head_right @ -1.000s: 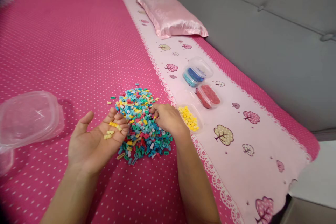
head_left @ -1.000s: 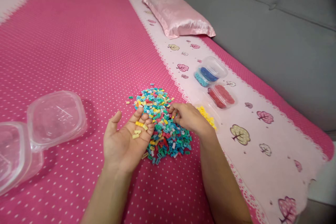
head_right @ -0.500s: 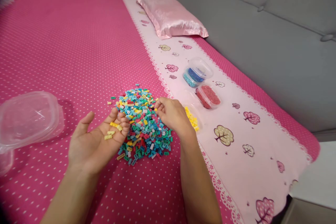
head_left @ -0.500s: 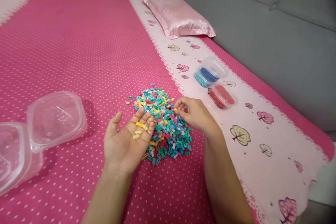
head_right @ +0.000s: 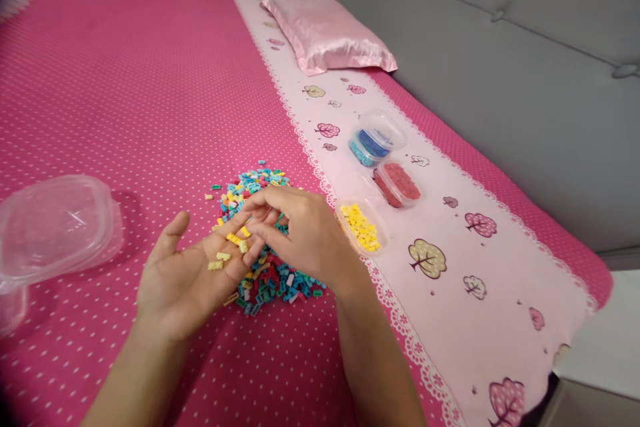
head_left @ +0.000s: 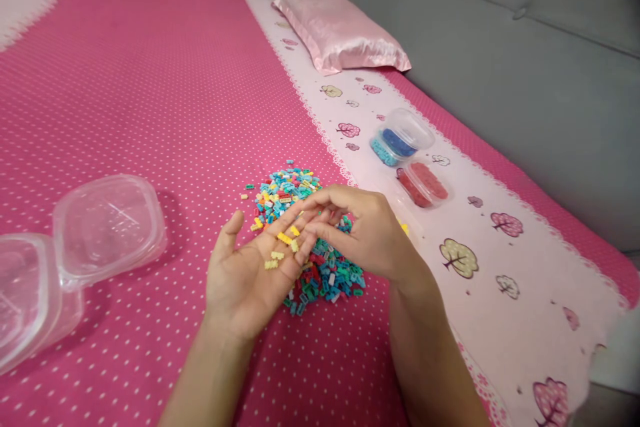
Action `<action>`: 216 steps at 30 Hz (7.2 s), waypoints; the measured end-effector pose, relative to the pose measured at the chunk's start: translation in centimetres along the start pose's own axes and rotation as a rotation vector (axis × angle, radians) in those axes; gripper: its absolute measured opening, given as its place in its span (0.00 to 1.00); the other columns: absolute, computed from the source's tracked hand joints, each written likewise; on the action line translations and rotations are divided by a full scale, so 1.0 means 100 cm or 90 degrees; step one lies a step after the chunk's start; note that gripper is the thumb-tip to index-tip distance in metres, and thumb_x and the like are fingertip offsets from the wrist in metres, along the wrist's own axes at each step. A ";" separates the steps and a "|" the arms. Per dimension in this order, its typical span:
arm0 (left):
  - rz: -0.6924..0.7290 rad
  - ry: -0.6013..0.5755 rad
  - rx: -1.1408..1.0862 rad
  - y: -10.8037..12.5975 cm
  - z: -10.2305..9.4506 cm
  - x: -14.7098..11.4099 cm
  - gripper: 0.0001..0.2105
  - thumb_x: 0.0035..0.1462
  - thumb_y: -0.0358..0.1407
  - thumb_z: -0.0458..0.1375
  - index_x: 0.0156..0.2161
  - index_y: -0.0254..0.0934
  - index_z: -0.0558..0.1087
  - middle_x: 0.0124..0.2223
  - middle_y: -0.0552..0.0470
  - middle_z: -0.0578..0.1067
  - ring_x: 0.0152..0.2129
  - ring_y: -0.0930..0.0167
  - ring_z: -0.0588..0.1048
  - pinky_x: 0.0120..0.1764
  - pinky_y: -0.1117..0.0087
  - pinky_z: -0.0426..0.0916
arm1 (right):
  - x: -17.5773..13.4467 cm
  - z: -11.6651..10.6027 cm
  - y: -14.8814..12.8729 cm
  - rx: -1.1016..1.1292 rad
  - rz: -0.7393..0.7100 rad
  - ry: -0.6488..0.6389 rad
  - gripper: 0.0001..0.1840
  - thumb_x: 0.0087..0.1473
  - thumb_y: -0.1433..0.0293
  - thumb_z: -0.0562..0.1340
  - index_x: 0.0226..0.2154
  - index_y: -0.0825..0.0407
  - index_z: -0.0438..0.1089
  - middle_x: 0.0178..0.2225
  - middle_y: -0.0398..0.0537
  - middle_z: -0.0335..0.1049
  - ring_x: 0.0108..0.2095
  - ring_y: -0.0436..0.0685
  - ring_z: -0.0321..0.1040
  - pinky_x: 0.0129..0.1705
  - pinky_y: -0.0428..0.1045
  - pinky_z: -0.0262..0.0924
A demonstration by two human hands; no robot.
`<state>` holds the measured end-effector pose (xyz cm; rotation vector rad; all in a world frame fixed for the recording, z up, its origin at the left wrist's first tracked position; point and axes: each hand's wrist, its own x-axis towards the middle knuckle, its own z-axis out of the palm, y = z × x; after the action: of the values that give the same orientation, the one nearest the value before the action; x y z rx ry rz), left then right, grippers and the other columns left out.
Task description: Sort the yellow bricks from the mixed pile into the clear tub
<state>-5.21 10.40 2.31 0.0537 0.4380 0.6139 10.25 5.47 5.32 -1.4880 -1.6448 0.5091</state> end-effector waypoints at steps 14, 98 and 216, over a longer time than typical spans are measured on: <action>0.134 0.117 -0.015 0.008 -0.003 0.000 0.19 0.58 0.42 0.47 0.38 0.26 0.74 0.31 0.42 0.72 0.28 0.69 0.74 0.31 0.68 0.74 | 0.001 0.002 0.020 -0.260 0.230 -0.175 0.13 0.46 0.78 0.63 0.35 0.49 0.76 0.30 0.43 0.76 0.31 0.52 0.70 0.33 0.46 0.60; 0.120 0.132 -0.024 0.016 -0.017 0.003 0.15 0.58 0.38 0.43 0.28 0.32 0.66 0.24 0.52 0.62 0.19 0.75 0.64 0.19 0.76 0.63 | 0.002 0.015 0.017 -0.262 0.205 -0.117 0.08 0.50 0.78 0.59 0.31 0.52 0.71 0.30 0.44 0.74 0.30 0.50 0.67 0.33 0.45 0.57; -0.052 0.108 0.081 0.008 0.001 -0.001 0.18 0.62 0.33 0.44 0.47 0.23 0.70 0.39 0.36 0.78 0.35 0.63 0.79 0.41 0.65 0.75 | -0.008 -0.001 -0.002 -0.119 -0.023 0.044 0.07 0.50 0.77 0.62 0.32 0.53 0.74 0.29 0.42 0.73 0.29 0.47 0.68 0.33 0.44 0.62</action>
<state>-5.64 11.00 2.58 0.1047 0.6405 0.5122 10.21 4.67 5.30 -1.5895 -1.6976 0.2871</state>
